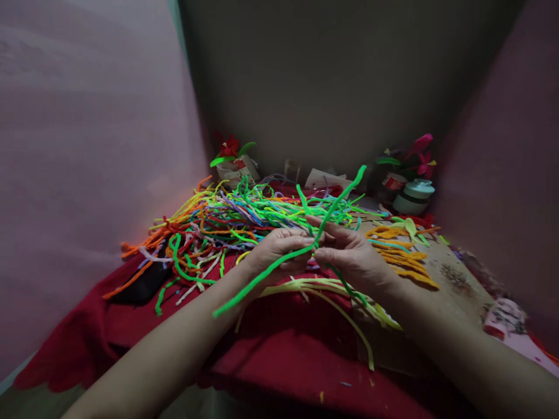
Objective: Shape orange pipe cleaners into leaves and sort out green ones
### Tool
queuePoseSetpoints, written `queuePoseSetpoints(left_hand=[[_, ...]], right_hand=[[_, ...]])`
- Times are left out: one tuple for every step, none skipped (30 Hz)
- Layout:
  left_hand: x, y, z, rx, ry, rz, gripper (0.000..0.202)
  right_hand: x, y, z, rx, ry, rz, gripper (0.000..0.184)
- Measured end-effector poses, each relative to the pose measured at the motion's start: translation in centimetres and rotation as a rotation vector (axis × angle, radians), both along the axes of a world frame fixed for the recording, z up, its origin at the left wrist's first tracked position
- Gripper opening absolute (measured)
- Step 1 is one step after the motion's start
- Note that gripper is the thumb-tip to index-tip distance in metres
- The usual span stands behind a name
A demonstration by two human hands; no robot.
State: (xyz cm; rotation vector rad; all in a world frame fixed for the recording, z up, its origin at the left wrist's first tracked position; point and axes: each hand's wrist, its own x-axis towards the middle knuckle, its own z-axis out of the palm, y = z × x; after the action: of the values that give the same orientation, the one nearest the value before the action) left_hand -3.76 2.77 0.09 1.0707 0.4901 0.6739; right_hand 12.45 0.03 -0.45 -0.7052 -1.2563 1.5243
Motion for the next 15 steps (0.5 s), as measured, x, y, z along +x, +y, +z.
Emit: queuePoseSetpoints(left_hand=[[-0.1, 0.1, -0.1, -0.015, -0.002, -0.050, 0.015], [-0.2, 0.2, -0.1, -0.024, 0.000, -0.084, 0.014], [-0.3, 0.3, -0.1, -0.031, 0.006, -0.105, 0.014], [-0.3, 0.3, -0.1, -0.039, 0.014, -0.119, 0.014], [-0.4, 0.4, 0.0, -0.048, 0.023, -0.126, 0.015], [-0.5, 0.4, 0.1, -0.056, 0.031, -0.125, 0.015], [-0.6, 0.4, 0.3, -0.061, 0.038, -0.122, 0.016], [-0.7, 0.4, 0.4, -0.059, 0.046, -0.116, 0.019], [-0.8, 0.3, 0.6, -0.046, 0.058, -0.107, 0.022], [-0.8, 0.3, 0.8, -0.020, 0.080, -0.094, 0.024], [-0.9, 0.2, 1.0, 0.018, 0.112, -0.077, 0.023], [-1.0, 0.2, 1.1, 0.063, 0.150, -0.054, 0.021], [-1.0, 0.1, 1.2, 0.112, 0.188, -0.024, 0.019], [-1.0, 0.1, 1.3, 0.158, 0.217, 0.012, 0.019], [-1.0, 0.0, 1.3, 0.194, 0.235, 0.045, 0.019]], right_hand=[[0.1, -0.1, 0.0, 0.020, -0.038, 0.010, 0.043], [0.2, -0.1, -0.1, 0.043, -0.093, 0.018, 0.037], [0.3, -0.2, -0.1, 0.077, -0.158, 0.017, 0.031], [0.3, -0.2, -0.1, 0.129, -0.229, 0.005, 0.027], [0.4, -0.2, -0.1, 0.195, -0.308, -0.021, 0.024], [0.3, -0.3, 0.0, 0.276, -0.385, -0.065, 0.023], [0.3, -0.3, 0.1, 0.363, -0.460, -0.118, 0.021], [0.2, -0.4, 0.1, 0.445, -0.531, -0.174, 0.019], [0.1, -0.5, 0.2, 0.521, -0.597, -0.227, 0.017], [0.1, -0.6, 0.3, 0.583, -0.658, -0.272, 0.017], [0.0, -0.7, 0.3, 0.631, -0.709, -0.312, 0.017], [0.0, -0.8, 0.3, 0.663, -0.752, -0.349, 0.018], [0.0, -0.8, 0.3, 0.679, -0.789, -0.380, 0.018], [0.0, -0.9, 0.3, 0.691, -0.816, -0.407, 0.019], [0.1, -0.9, 0.4, 0.704, -0.835, -0.426, 0.019]])
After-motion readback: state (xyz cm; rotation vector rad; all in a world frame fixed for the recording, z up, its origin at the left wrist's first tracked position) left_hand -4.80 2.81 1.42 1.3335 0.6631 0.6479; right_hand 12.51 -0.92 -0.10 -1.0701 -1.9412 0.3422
